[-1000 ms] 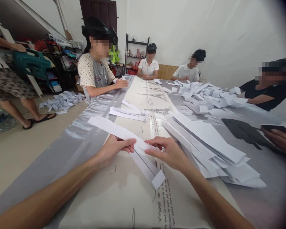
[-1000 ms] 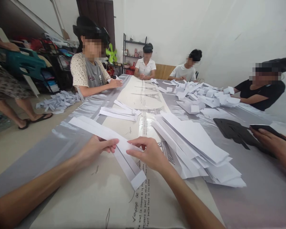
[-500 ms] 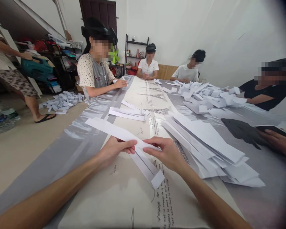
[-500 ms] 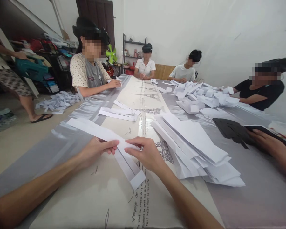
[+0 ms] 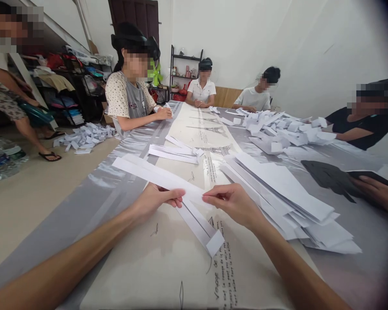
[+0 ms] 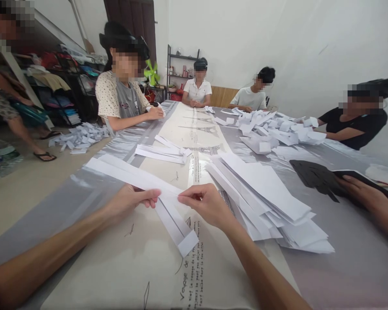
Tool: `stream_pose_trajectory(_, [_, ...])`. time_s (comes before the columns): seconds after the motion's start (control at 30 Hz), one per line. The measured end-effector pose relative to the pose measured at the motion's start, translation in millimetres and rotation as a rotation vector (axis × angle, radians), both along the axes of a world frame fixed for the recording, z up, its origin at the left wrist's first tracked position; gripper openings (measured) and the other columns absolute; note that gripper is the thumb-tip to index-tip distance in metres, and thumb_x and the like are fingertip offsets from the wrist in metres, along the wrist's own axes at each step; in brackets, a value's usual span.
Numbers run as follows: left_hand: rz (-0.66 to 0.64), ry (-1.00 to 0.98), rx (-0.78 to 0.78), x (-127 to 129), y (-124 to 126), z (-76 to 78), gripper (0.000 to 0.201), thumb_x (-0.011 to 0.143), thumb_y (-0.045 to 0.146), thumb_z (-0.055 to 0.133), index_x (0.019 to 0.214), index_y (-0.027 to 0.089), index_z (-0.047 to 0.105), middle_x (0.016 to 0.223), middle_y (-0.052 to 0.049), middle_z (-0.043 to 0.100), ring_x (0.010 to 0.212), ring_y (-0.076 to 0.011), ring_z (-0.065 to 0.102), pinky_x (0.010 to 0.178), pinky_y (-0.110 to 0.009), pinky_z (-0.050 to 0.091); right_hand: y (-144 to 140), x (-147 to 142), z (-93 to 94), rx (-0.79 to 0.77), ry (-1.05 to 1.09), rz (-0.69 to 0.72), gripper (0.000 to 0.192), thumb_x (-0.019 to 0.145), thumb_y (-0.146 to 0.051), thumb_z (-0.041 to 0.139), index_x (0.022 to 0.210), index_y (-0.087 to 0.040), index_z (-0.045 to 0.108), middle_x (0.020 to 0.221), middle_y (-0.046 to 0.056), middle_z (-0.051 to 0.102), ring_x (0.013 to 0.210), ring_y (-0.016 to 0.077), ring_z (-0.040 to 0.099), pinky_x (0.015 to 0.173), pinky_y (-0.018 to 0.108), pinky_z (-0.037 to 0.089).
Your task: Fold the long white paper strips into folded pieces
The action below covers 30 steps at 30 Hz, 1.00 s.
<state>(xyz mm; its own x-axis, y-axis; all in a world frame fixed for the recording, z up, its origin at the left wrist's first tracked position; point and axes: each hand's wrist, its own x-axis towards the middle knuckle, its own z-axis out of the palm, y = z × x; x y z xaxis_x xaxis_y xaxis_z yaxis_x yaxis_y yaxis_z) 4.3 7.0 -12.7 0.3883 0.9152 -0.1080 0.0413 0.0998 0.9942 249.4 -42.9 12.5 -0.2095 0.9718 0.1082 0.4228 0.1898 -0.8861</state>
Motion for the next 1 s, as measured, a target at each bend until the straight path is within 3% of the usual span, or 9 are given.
stream_pose_trajectory(0.23, [-0.043, 0.030, 0.025, 5, -7, 4.5, 0.030, 0.074, 0.042, 0.084, 0.068, 0.015, 0.075, 0.069, -0.005, 0.074, 0.059, -0.0144, 0.068, 0.062, -0.024, 0.057, -2, -3, 2.4, 0.152, -0.108, 0.059, 0.014, 0.090, -0.034, 0.068, 0.083, -0.026, 0.078, 0.081, 0.001, 0.073, 0.070, 0.0154, 0.059, 0.064, 0.032, 0.046])
stream_pose_trajectory(0.4, [-0.082, 0.022, 0.033, 9, -13, 10.4, 0.027, 0.074, 0.040, 0.084, 0.069, 0.015, 0.075, 0.067, -0.004, 0.073, 0.059, -0.0152, 0.068, 0.061, -0.025, 0.058, -4, -6, 1.7, 0.214, -0.100, 0.074, 0.018, 0.091, -0.029, 0.068, 0.074, -0.022, 0.070, 0.070, 0.000, 0.065, 0.064, 0.0136, 0.053, 0.061, 0.030, 0.045])
stream_pose_trajectory(0.53, [-0.090, 0.007, 0.051, 10, -16, 13.6, 0.028, 0.074, 0.039, 0.084, 0.068, 0.014, 0.075, 0.067, -0.004, 0.073, 0.059, -0.0158, 0.068, 0.060, -0.025, 0.058, -5, -7, -0.1, 0.276, -0.101, 0.147, 0.016, 0.094, -0.025, 0.064, 0.078, -0.022, 0.067, 0.069, -0.002, 0.059, 0.063, 0.0126, 0.050, 0.059, 0.028, 0.043])
stream_pose_trajectory(0.8, [-0.169, 0.038, 0.050, 13, -23, 10.8, 0.027, 0.078, 0.039, 0.081, 0.070, 0.014, 0.075, 0.065, -0.006, 0.074, 0.060, -0.0176, 0.071, 0.061, -0.027, 0.059, -6, -11, -12.4, 0.510, -0.221, 0.229, 0.017, 0.101, -0.021, 0.053, 0.087, -0.020, 0.063, 0.074, 0.000, 0.055, 0.069, 0.0136, 0.048, 0.063, 0.029, 0.041])
stream_pose_trajectory(1.0, [-0.202, 0.037, 0.045, 17, -29, 8.6, 0.026, 0.078, 0.040, 0.080, 0.072, 0.015, 0.077, 0.065, -0.005, 0.074, 0.060, -0.0181, 0.071, 0.061, -0.027, 0.059, -6, -11, -15.3, 0.552, -0.230, 0.264, 0.016, 0.101, -0.023, 0.055, 0.087, -0.021, 0.063, 0.073, 0.000, 0.054, 0.070, 0.0143, 0.049, 0.066, 0.030, 0.043])
